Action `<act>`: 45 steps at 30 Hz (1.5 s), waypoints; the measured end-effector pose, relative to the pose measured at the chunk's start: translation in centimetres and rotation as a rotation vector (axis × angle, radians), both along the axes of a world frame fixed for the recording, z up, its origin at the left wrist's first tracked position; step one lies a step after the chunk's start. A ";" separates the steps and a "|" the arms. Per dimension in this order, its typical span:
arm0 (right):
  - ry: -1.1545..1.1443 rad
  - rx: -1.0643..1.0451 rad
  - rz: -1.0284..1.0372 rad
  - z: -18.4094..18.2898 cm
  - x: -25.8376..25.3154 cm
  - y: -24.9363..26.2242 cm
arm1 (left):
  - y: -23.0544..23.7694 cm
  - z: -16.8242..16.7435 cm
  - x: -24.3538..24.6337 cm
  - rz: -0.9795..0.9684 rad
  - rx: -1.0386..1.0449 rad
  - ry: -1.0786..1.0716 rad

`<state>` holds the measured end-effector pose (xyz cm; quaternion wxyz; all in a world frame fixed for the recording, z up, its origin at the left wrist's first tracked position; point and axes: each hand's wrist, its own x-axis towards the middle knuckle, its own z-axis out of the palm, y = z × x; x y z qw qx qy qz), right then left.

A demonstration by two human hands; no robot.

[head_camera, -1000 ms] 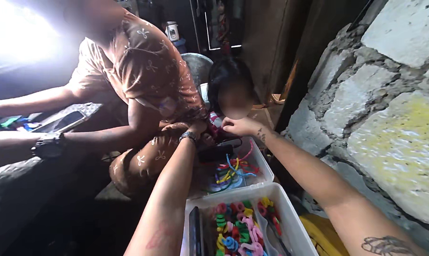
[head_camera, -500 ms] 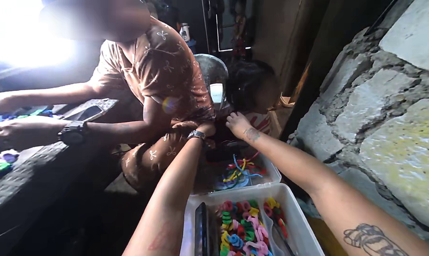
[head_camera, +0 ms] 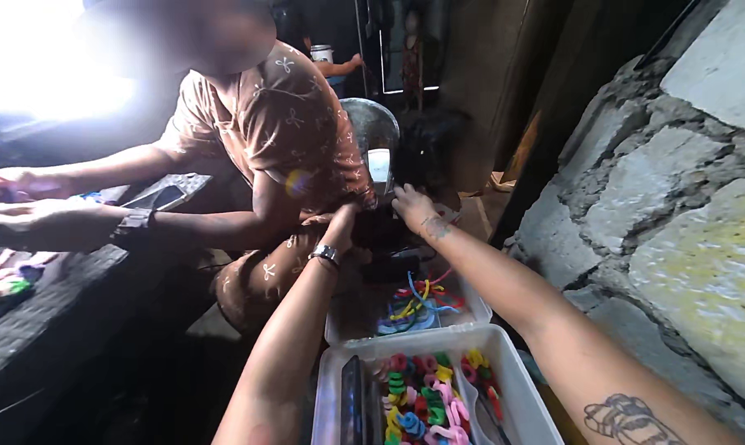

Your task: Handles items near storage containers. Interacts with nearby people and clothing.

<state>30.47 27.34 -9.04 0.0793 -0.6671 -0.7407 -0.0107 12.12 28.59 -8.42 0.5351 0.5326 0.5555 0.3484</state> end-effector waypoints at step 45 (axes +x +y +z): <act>-0.094 0.337 -0.206 -5.1 16.6 -4.5 | 0.3 -1.0 0.4 0.251 0.171 -0.031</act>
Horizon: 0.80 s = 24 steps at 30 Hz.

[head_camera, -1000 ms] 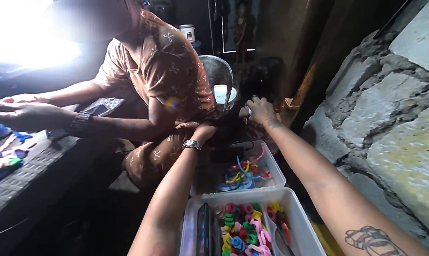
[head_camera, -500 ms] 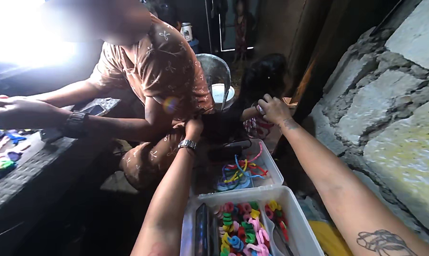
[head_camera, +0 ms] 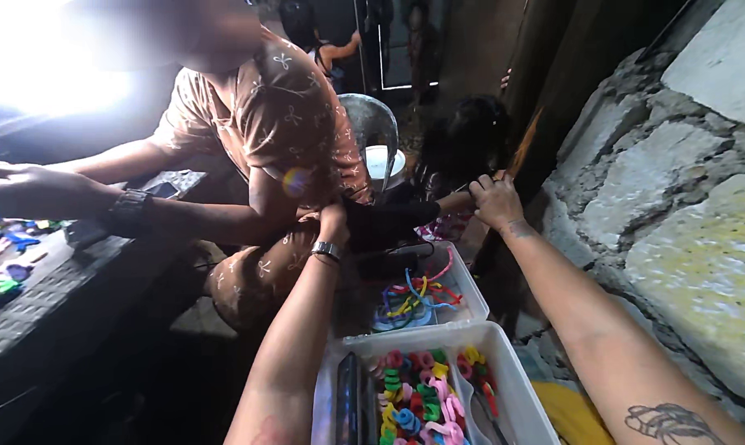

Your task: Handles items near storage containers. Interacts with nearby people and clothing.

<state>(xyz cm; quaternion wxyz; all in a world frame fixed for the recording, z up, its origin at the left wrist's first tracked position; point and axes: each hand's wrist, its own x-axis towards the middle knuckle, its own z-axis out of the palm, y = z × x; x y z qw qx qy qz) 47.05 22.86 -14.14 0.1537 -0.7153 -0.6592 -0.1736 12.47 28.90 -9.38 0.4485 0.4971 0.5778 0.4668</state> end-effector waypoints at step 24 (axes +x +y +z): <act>0.370 -0.143 -0.420 -2.8 1.2 0.9 | -0.6 15.7 -3.4 -0.154 0.812 -0.396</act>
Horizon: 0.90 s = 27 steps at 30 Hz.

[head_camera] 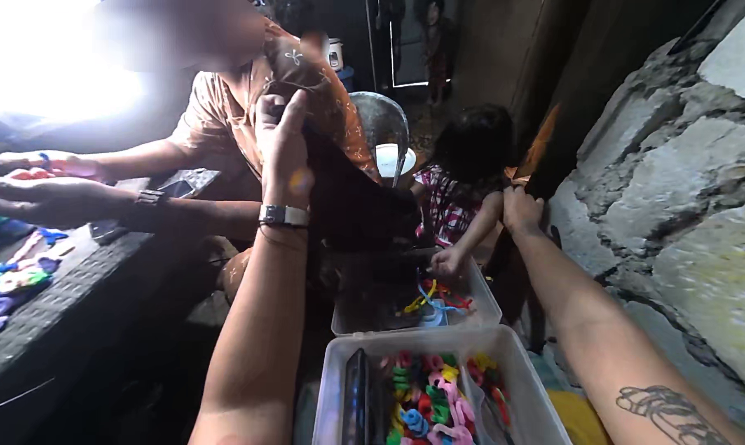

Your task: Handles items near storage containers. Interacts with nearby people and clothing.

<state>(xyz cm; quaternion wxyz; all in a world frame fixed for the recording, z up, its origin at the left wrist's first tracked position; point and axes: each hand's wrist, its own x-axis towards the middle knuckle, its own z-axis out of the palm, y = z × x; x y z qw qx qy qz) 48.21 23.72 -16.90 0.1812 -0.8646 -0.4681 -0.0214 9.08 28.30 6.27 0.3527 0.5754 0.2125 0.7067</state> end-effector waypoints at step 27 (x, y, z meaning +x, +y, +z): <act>0.393 -0.275 0.195 7.1 -2.4 -6.1 | -5.5 -11.6 2.0 0.073 -0.182 0.179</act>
